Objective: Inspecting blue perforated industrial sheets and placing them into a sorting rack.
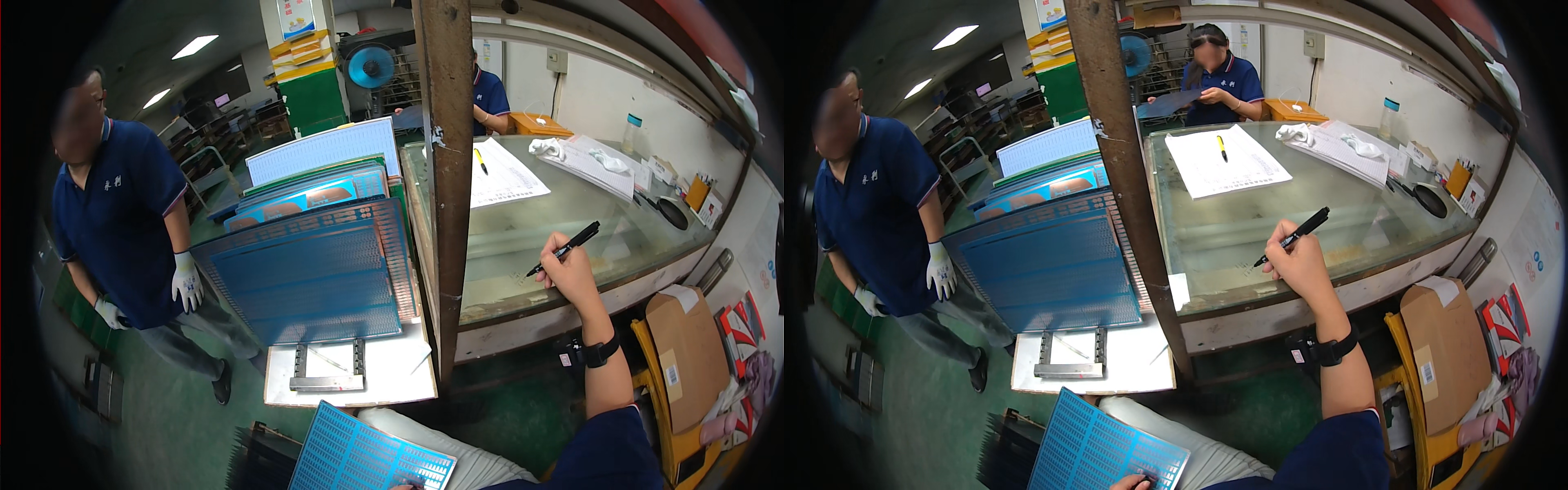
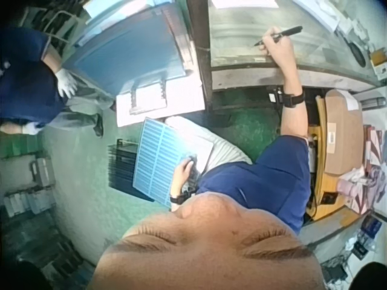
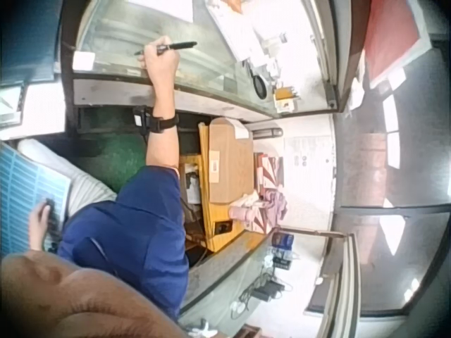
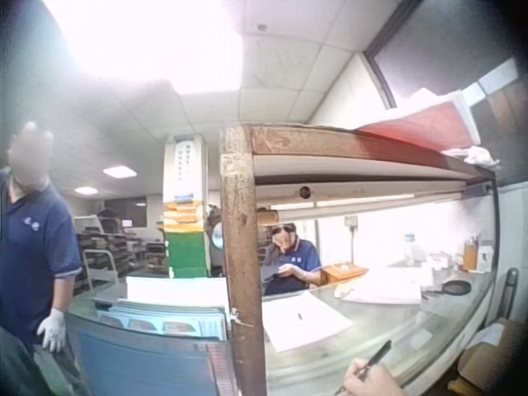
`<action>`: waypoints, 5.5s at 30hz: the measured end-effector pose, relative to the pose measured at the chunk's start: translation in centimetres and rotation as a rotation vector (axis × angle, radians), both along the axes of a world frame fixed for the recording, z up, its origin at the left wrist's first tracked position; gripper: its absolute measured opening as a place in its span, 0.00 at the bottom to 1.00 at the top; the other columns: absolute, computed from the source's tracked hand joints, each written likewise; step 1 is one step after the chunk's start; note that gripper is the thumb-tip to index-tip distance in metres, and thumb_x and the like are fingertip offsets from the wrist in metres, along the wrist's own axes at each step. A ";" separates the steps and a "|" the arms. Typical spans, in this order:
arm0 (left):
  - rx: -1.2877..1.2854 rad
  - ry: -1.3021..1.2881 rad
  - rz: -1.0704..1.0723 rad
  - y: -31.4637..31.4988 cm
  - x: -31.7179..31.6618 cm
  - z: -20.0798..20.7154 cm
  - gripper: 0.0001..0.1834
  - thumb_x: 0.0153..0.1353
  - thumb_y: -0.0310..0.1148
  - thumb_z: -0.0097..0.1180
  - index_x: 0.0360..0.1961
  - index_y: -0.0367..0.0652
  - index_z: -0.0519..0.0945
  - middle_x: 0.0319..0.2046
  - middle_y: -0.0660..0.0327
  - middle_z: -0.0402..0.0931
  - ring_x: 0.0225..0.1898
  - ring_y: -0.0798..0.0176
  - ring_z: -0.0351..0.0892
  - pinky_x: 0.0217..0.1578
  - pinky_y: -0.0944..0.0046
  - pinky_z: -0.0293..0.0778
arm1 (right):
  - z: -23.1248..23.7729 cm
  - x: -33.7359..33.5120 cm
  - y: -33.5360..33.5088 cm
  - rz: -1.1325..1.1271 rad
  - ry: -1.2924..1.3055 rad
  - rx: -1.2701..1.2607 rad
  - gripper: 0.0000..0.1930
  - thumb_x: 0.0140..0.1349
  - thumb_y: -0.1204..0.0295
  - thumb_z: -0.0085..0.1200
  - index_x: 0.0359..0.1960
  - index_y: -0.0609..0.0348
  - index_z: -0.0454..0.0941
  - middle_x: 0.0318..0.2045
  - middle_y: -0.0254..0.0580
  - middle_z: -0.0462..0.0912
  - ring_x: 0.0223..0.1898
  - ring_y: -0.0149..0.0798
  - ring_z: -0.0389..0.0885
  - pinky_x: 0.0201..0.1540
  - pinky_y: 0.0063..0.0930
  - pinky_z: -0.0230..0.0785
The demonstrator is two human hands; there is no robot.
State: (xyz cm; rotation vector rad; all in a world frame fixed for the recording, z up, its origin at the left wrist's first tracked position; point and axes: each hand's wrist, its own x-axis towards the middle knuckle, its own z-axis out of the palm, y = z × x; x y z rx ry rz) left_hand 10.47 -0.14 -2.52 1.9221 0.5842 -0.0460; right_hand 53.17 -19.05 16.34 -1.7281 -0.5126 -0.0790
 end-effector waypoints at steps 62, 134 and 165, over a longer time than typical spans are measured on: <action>-0.117 -0.257 0.267 -2.1 -5.3 4.5 0.11 0.64 0.28 0.47 0.44 0.37 0.77 0.28 0.56 0.80 0.33 0.61 0.81 0.37 0.65 0.75 | -11.8 -24.0 7.3 1.083 0.067 0.004 0.15 0.66 0.67 0.45 0.27 0.63 0.78 0.30 0.43 0.80 0.33 0.39 0.78 0.39 0.30 0.69; 0.225 -0.991 1.253 -2.1 -23.9 2.1 0.09 0.58 0.25 0.56 0.40 0.44 0.74 0.61 0.54 0.58 0.55 0.62 0.68 0.59 0.61 0.61 | -16.8 -18.2 20.7 1.362 0.454 0.456 0.13 0.63 0.71 0.44 0.49 0.54 0.71 0.57 0.43 0.69 0.58 0.37 0.67 0.60 0.35 0.62; -0.349 -0.712 1.368 -3.8 -22.8 0.3 0.24 0.66 0.39 0.48 0.58 0.35 0.64 0.49 0.58 0.71 0.47 0.66 0.71 0.49 0.65 0.68 | -16.6 -20.0 17.2 1.139 1.151 0.537 0.16 0.68 0.71 0.39 0.55 0.64 0.62 0.45 0.45 0.75 0.39 0.29 0.80 0.37 0.16 0.77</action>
